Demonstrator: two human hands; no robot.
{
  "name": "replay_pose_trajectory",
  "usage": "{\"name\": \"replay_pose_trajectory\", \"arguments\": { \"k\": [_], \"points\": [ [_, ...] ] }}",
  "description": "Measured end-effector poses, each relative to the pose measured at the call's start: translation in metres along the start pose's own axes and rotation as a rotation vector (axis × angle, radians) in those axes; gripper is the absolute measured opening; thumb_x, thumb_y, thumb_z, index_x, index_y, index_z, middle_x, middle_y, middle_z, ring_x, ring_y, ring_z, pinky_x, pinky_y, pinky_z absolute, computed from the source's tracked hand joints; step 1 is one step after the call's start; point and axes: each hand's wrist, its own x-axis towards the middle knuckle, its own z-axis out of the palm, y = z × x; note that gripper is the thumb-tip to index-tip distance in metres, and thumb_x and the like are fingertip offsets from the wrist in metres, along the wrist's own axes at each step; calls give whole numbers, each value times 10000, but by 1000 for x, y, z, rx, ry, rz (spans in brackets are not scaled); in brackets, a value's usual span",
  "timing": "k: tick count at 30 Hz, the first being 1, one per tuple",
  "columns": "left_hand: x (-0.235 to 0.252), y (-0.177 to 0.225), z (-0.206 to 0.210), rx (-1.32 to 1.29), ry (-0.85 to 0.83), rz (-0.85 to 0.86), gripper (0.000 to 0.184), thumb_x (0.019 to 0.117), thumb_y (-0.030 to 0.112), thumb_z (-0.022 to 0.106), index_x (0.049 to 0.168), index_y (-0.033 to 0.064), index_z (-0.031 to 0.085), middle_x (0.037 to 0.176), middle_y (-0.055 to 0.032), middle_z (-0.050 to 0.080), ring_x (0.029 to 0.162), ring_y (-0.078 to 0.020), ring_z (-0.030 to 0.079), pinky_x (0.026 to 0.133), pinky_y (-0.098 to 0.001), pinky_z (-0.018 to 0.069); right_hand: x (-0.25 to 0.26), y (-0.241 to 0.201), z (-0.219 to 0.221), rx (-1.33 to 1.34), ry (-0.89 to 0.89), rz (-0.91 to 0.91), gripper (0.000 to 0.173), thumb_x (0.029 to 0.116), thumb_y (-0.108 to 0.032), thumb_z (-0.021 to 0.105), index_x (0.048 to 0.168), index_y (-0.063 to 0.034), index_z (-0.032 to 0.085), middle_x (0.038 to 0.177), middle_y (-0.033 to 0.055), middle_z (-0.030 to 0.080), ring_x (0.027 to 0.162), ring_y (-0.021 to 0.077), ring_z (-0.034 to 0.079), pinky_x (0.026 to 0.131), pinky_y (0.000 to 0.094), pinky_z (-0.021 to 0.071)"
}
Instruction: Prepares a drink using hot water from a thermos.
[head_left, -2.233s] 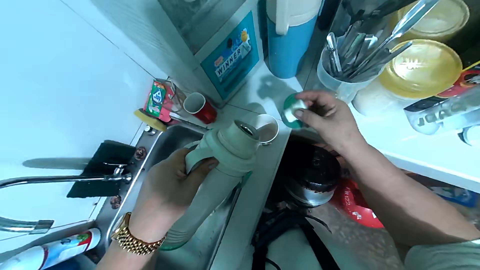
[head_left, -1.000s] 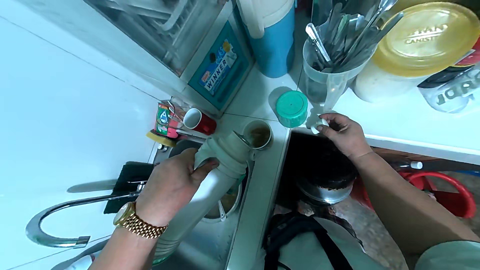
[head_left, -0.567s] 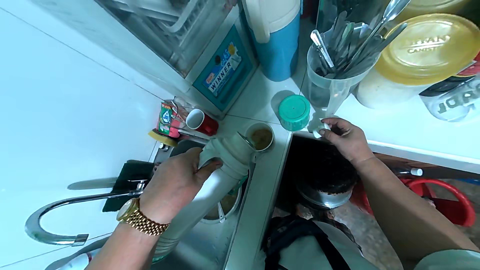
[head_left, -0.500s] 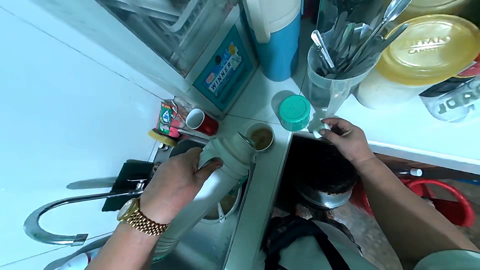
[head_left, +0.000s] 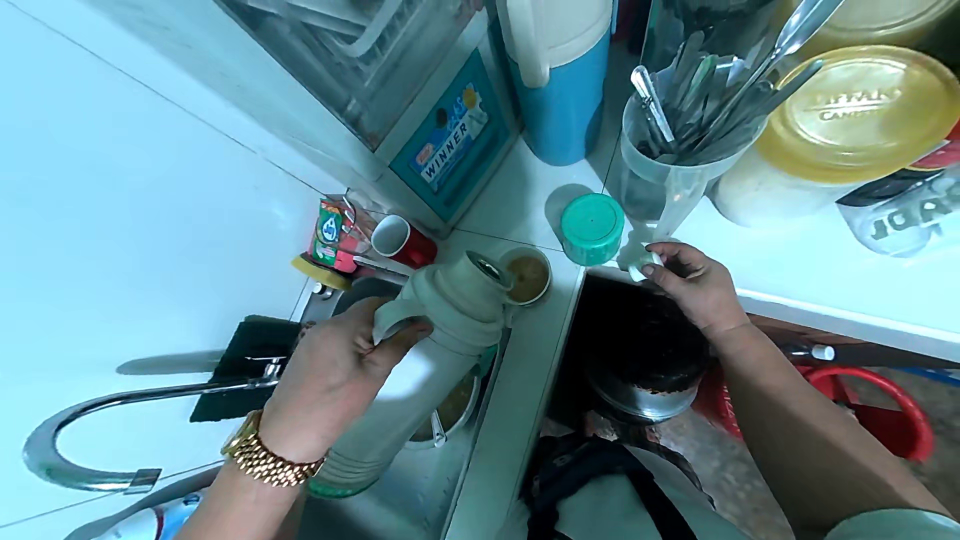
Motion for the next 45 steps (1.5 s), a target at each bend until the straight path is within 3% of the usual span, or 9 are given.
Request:
{"name": "replay_pose_trajectory", "arguments": {
  "k": [8,14,20,24,27,31,36,41,45],
  "points": [
    [2,-17,-15,-728,390,-5,72,998,318,671,1013,248,679,707,103,613,491,-19,506,449,-185,457,2,-2,-2,37,-3,18,361,945,-228,762,1286,-146,674,1029,67,704,858,144,693,804,389,613],
    [45,-3,-12,-1064,554,221,91,1084,282,518,1057,237,592,712,105,566,500,-24,473,464,-183,440,5,7,1,98,51,7,373,942,-216,733,1291,-100,673,1078,59,719,940,144,696,860,362,604],
    [122,20,14,-1179,747,392,94,1061,242,573,1101,157,579,788,103,635,584,-34,559,551,-234,525,-18,-22,12,125,153,8,496,947,-157,729,1384,10,565,1095,111,723,929,174,723,837,346,632],
    [158,34,37,-1152,810,421,144,1045,194,598,1121,73,614,913,49,706,773,-67,684,706,-290,609,-25,-63,8,148,134,-80,495,915,-108,748,1351,40,568,1139,116,706,924,193,723,810,347,644],
    [178,41,56,-1160,825,373,169,1030,200,620,1098,46,618,907,33,700,781,-58,677,709,-277,597,-10,-114,0,141,92,-266,430,902,-80,763,1282,43,605,1145,109,704,947,185,720,840,340,642],
    [193,43,71,-1235,832,347,176,1013,191,646,1098,39,616,901,31,703,786,-54,684,728,-274,605,25,-214,-6,-76,19,-601,354,933,-124,739,1270,-75,641,1136,-10,719,972,86,701,870,289,616],
    [199,39,65,-1210,766,309,249,1000,225,665,1129,15,628,935,10,718,842,-45,697,783,-271,612,102,-325,22,-298,-47,-947,367,975,-105,682,1296,43,586,1201,94,685,1053,109,688,948,297,590],
    [196,38,63,-1207,748,255,298,974,231,695,1138,-15,653,974,-55,734,895,-81,716,843,-307,616,152,-369,60,-603,-111,-850,338,1001,-299,635,1281,-113,673,1164,28,712,992,27,676,919,248,557],
    [199,34,65,-1201,740,259,351,970,274,708,1164,-14,660,995,-66,734,924,-80,707,862,-304,600,162,-369,70,-760,-142,-862,364,1019,-375,607,1294,-144,670,1170,59,702,990,69,663,917,286,534]
  ]
}}
